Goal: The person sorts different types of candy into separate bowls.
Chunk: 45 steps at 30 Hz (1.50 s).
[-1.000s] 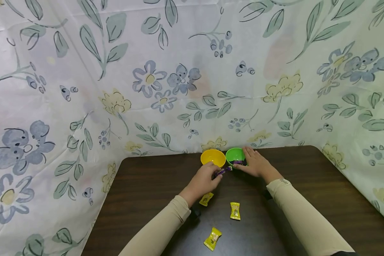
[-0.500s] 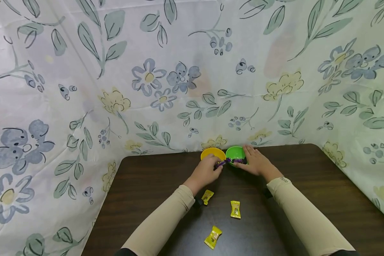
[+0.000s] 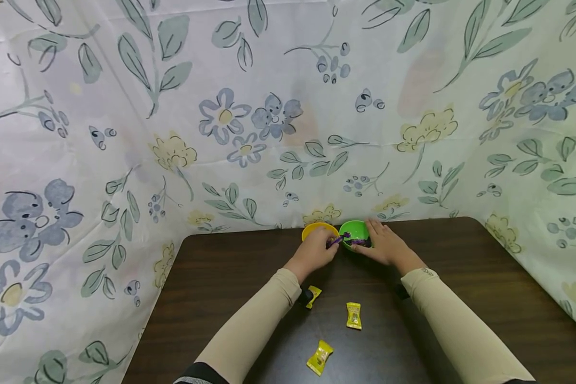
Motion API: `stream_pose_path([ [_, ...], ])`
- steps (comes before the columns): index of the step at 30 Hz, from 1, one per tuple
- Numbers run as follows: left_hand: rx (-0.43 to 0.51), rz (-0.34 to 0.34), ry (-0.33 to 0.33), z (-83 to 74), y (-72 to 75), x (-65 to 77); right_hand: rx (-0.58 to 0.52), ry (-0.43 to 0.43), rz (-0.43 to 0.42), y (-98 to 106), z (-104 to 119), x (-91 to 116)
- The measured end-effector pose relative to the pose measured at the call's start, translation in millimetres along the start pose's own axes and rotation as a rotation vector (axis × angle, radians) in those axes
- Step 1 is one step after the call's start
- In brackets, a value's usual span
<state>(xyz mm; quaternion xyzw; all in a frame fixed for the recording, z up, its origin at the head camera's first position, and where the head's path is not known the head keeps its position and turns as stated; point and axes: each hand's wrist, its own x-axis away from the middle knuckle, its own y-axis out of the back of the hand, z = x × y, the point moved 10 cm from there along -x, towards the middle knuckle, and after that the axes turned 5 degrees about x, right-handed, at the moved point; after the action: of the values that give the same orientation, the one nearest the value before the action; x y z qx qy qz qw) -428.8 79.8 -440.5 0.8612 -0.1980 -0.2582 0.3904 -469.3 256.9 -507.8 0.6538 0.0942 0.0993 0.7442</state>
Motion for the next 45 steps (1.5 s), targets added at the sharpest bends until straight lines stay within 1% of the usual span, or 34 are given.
stream_pose_path([
  [3,0.014,-0.003,0.008,1.6,0.3,-8.7,-0.010,0.008,-0.013,4.6,0.4,-0.5],
  [7,0.000,0.002,0.021,1.6,-1.0,-19.2,-0.016,0.016,-0.024,8.1,1.4,-0.3],
  [10,-0.022,0.018,0.005,-2.3,-4.1,-27.2,-0.016,0.016,-0.024,7.5,0.8,1.0],
  [13,-0.026,0.036,-0.009,-5.1,-8.1,-35.1,-0.011,0.008,-0.011,3.4,-1.2,1.7],
  [16,-0.003,0.050,-0.009,-5.6,-11.7,-41.5,-0.006,0.007,-0.010,0.0,-1.6,1.4],
  [20,0.079,0.062,-0.006,-1.6,-16.0,-44.5,-0.011,0.015,-0.021,-1.6,1.1,0.6],
  [23,0.116,0.074,0.004,5.4,-17.9,-42.0,-0.005,0.016,-0.021,-1.5,1.2,0.0],
  [26,0.088,0.061,0.019,14.3,-14.7,-37.1,0.000,0.013,-0.023,0.1,0.3,0.5],
  [30,0.004,0.008,0.055,27.0,-2.0,-29.0,0.001,0.009,-0.021,1.8,-0.4,1.4],
  [33,-0.041,-0.019,0.081,36.2,11.0,-19.8,0.004,0.008,-0.008,1.9,1.6,0.8],
  [39,-0.085,-0.014,0.109,52.3,25.0,-1.4,-0.002,-0.004,0.010,2.9,1.1,1.7],
  [45,-0.068,0.000,0.177,72.3,36.4,20.2,-0.006,0.000,0.016,2.4,-0.5,1.8],
])
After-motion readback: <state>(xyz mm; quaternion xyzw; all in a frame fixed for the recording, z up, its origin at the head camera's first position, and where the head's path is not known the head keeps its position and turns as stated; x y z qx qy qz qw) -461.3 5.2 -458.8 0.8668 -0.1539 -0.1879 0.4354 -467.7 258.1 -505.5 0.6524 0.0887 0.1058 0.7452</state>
